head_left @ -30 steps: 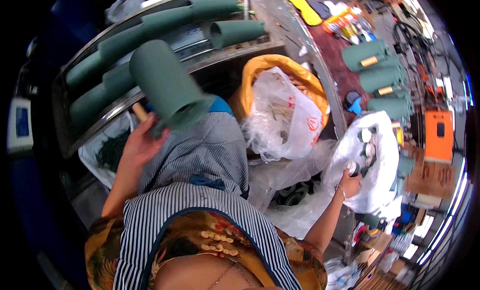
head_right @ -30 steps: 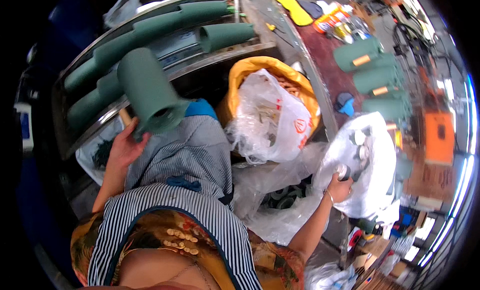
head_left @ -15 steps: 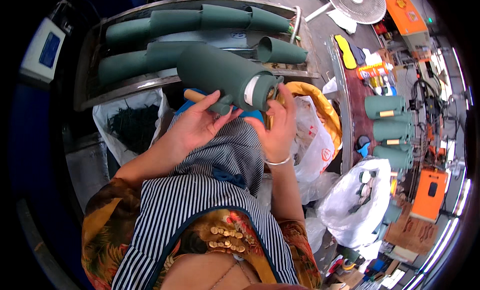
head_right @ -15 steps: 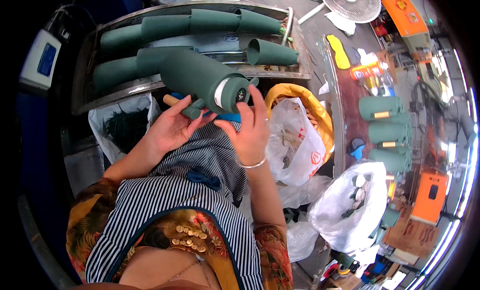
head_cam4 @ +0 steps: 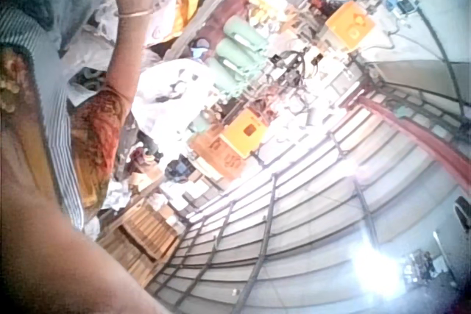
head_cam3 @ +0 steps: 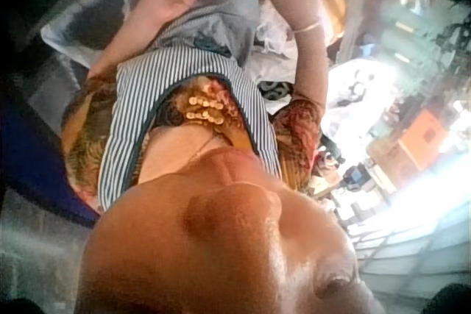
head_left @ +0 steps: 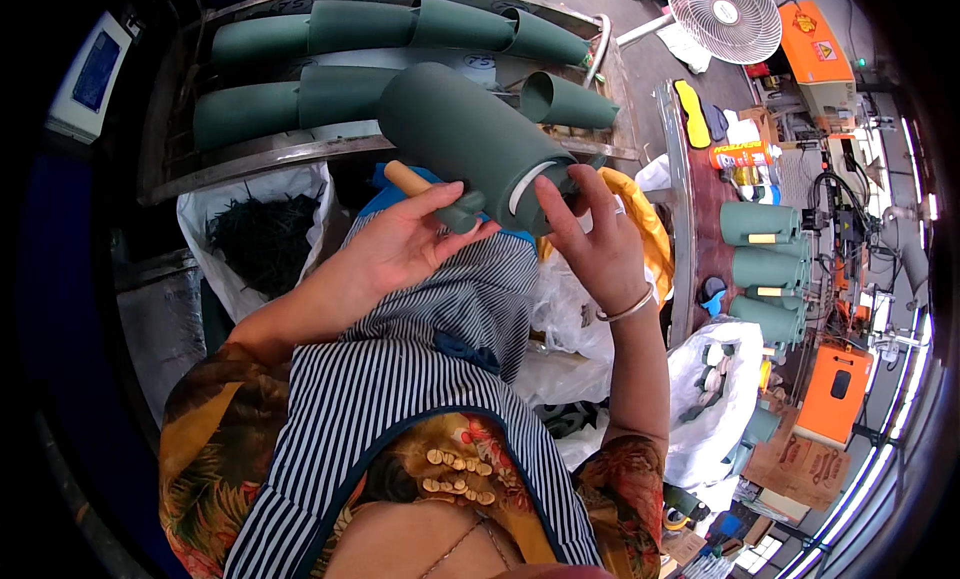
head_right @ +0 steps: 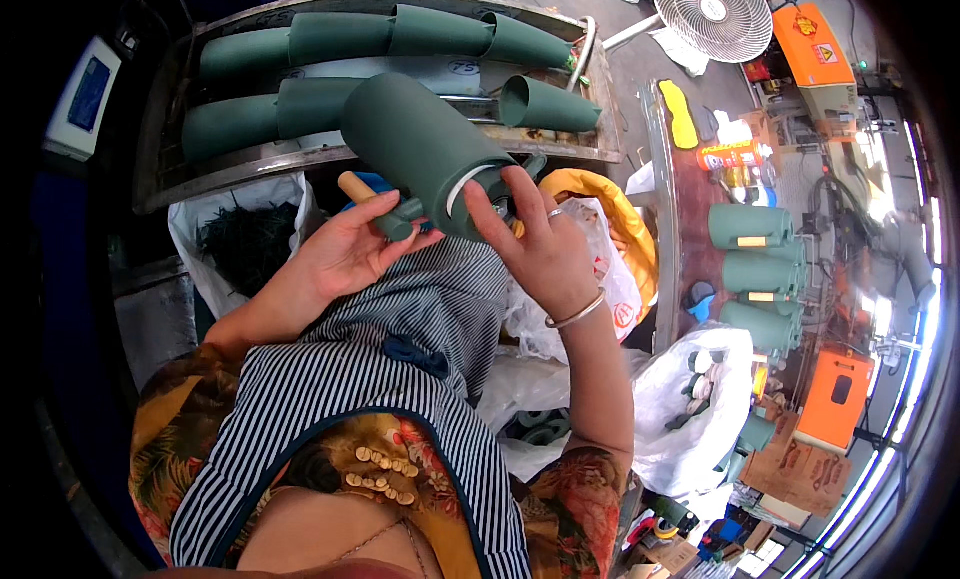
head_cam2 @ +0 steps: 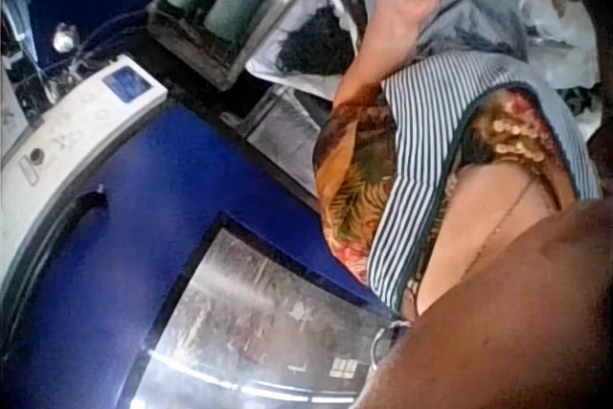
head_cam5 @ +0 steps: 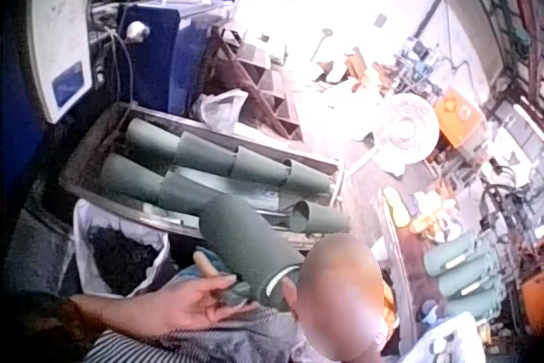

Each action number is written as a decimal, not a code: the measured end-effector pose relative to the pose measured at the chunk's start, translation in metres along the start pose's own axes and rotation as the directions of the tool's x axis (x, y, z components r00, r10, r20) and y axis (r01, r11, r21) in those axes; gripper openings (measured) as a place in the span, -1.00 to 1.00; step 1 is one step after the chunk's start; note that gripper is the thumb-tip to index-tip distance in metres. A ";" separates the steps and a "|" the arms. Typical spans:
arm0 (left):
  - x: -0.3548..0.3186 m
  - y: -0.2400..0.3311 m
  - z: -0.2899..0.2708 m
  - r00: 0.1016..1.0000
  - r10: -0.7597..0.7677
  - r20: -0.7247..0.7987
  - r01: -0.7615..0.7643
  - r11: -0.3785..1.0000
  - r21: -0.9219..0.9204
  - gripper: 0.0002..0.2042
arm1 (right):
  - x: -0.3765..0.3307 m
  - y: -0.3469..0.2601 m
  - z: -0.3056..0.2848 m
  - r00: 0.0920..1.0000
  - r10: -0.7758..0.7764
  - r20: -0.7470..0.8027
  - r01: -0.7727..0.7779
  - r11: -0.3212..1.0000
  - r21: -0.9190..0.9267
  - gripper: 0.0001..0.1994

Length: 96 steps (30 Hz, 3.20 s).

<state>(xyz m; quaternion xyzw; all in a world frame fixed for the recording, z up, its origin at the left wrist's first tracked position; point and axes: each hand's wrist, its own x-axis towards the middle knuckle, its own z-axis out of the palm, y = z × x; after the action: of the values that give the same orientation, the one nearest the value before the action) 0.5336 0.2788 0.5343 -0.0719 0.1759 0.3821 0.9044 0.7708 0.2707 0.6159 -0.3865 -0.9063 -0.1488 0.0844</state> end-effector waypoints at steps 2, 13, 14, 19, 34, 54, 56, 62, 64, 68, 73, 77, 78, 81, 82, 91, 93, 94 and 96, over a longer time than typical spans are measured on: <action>0.002 0.000 0.000 1.000 -0.007 0.010 0.007 1.000 0.010 -0.79 | -0.004 0.003 0.006 0.999 0.012 -0.046 -0.011 1.000 0.029 -0.23; 0.018 -0.005 -0.017 0.985 0.159 -0.067 -0.148 0.979 0.139 -0.86 | 0.018 -0.075 0.024 0.689 0.688 0.227 -0.566 0.316 0.761 -0.04; 0.020 -0.005 -0.019 0.972 0.215 -0.094 -0.196 0.965 0.174 -0.88 | 0.019 -0.078 0.024 0.732 0.654 0.192 -0.368 0.142 0.919 -0.05; 0.013 -0.011 -0.015 0.958 0.286 -0.013 -0.277 0.937 0.213 -0.85 | 0.012 -0.040 0.045 0.764 0.642 -0.070 -0.488 0.645 0.588 -0.14; 0.048 -0.027 -0.048 0.776 0.573 0.264 -0.538 0.382 0.751 -0.78 | -0.023 -0.101 0.113 0.682 0.434 0.589 0.253 -0.895 0.367 -0.63; 0.113 0.012 -0.081 0.762 0.078 0.643 -0.152 -0.944 0.294 -0.80 | -0.306 0.283 -0.029 -0.377 0.873 -0.309 -0.792 -0.132 0.595 -0.68; 0.120 0.012 -0.073 0.776 0.116 0.620 -0.134 -0.930 0.343 -0.83 | -0.325 0.303 -0.029 -0.401 0.846 -0.350 -0.829 -0.174 0.531 -0.69; 0.126 0.019 -0.062 0.789 0.145 0.596 -0.095 -0.931 0.352 -0.90 | -0.390 0.381 -0.025 -0.533 0.795 -0.291 -0.796 -0.356 0.489 -0.64; 0.129 0.019 -0.062 0.783 0.154 0.602 -0.091 -0.930 0.357 -0.91 | -0.402 0.399 -0.026 -0.593 0.745 -0.306 -0.746 -0.367 0.555 -0.62; 0.144 0.014 -0.058 0.826 0.126 0.550 -0.098 -0.928 0.360 -0.89 | -0.441 0.388 -0.020 -0.501 0.777 -0.381 -0.864 -0.474 0.170 -0.44; 0.166 0.003 -0.059 0.786 0.136 0.603 -0.249 -0.823 0.510 -0.80 | -0.374 0.258 0.041 0.035 0.852 -0.523 -0.980 0.132 0.148 -0.49; 0.193 -0.045 -0.046 0.847 0.118 0.519 -0.410 -0.477 0.778 -0.78 | -0.265 0.074 0.046 0.044 0.998 -0.034 -0.946 0.053 0.318 -0.77; 0.197 -0.064 -0.040 0.848 0.074 0.526 -0.460 -0.393 0.796 -0.80 | -0.284 0.036 0.071 0.181 0.983 0.007 -0.959 0.175 0.224 -0.78; 0.193 -0.111 -0.036 0.804 -0.137 0.579 -0.569 -0.464 0.679 -0.92 | -0.266 -0.045 0.112 0.186 0.981 0.056 -0.955 0.168 0.244 -0.78; 0.187 -0.129 -0.040 0.834 -0.180 0.522 -0.541 -0.458 0.706 -0.90 | -0.254 -0.054 0.117 0.226 0.974 -0.010 -0.968 0.226 0.109 -0.78; 0.169 -0.179 -0.101 0.944 -0.202 0.263 -0.318 -0.775 0.546 -0.57 | -0.330 -0.050 0.148 -0.253 0.966 0.046 -0.921 -0.255 0.295 -0.83; 0.172 -0.180 -0.104 0.936 -0.182 0.300 -0.329 -0.755 0.567 -0.54 | -0.351 -0.050 0.141 -0.321 0.939 0.125 -0.817 -0.341 0.465 -0.84; 0.177 -0.181 -0.104 0.931 -0.172 0.322 -0.337 -0.745 0.576 -0.52 | -0.360 -0.052 0.143 -0.338 0.924 0.180 -0.755 -0.381 0.534 -0.84; 0.189 -0.180 -0.108 0.950 -0.247 0.191 -0.312 -0.709 0.633 -0.47 | -0.366 -0.057 0.142 -0.285 0.938 0.200 -0.839 -0.345 0.421 -0.83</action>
<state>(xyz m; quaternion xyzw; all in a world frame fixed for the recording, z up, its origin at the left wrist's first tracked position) 0.7561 0.2503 0.3628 0.8757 0.2808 0.0236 0.3921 0.9751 0.0335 0.3725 -0.8999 -0.2225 0.1275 0.3527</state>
